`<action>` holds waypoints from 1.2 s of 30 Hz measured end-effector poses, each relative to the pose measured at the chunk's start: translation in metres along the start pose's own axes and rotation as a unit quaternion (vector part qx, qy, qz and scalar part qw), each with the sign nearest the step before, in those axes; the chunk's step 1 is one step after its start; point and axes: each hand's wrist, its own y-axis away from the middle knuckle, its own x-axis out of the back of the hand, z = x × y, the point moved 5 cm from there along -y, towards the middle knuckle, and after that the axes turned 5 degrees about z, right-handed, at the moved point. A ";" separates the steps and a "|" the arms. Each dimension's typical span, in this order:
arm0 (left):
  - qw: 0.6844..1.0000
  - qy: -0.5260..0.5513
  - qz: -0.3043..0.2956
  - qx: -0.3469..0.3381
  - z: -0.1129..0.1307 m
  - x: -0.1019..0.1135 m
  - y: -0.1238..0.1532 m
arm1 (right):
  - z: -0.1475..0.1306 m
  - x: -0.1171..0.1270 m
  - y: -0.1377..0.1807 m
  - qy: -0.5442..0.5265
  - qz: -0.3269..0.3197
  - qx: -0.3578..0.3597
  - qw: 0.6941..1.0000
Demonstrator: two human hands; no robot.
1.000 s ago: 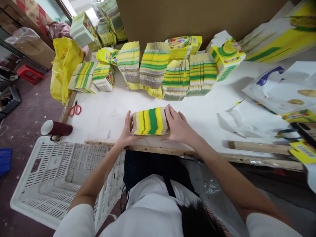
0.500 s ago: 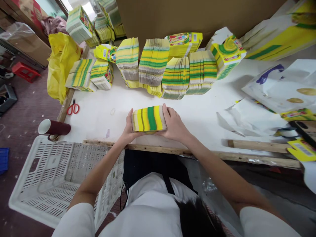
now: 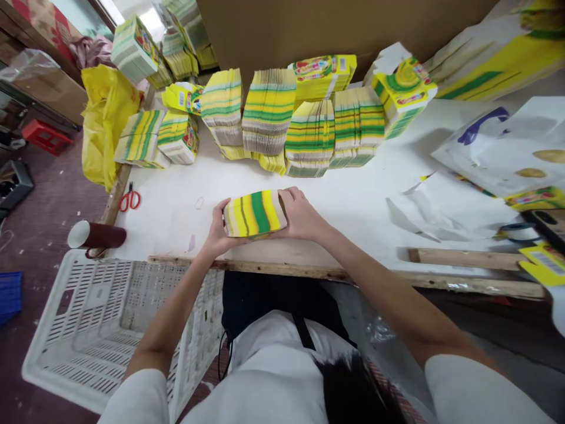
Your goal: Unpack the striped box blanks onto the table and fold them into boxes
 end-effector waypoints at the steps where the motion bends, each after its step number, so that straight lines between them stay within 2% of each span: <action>1: 0.999 -0.035 -0.011 -0.012 0.004 0.003 -0.002 | 0.001 -0.001 -0.001 -0.005 -0.002 -0.002 1.000; 5: 0.980 -0.173 -0.080 -0.057 0.023 0.008 -0.012 | 0.002 -0.004 0.000 -0.009 -0.008 -0.005 1.000; 8: 0.962 -0.241 -0.095 -0.088 0.037 0.009 -0.017 | 0.002 -0.003 0.000 -0.005 -0.005 -0.004 1.000; 11: 0.946 -0.266 -0.124 -0.137 0.048 0.001 -0.021 | 0.002 -0.004 0.000 -0.001 -0.005 -0.009 1.000; 13: 0.935 -0.292 -0.142 -0.143 0.052 -0.008 -0.023 | 0.004 -0.005 0.000 -0.002 -0.009 -0.014 1.000; 16: 0.917 -0.358 -0.134 -0.117 0.055 -0.015 -0.026 | 0.005 -0.005 0.003 0.005 -0.029 -0.018 0.999; 19: 0.902 -0.398 -0.136 -0.103 0.060 -0.017 -0.026 | -0.008 0.001 0.006 0.057 -0.050 -0.009 0.997; 22: 0.897 -0.407 -0.140 -0.101 0.062 -0.017 -0.025 | -0.038 0.009 0.004 0.105 -0.029 0.046 0.993; 25: 0.899 -0.404 -0.129 -0.105 0.064 -0.016 -0.025 | -0.058 0.006 -0.002 0.122 -0.024 0.102 0.987; 30: 0.893 -0.416 -0.140 -0.098 0.065 -0.016 -0.026 | -0.041 -0.015 -0.006 0.153 -0.086 0.113 0.978; 36: 0.883 -0.444 -0.109 -0.106 0.071 -0.022 -0.027 | -0.038 -0.006 -0.005 0.126 -0.062 0.102 0.985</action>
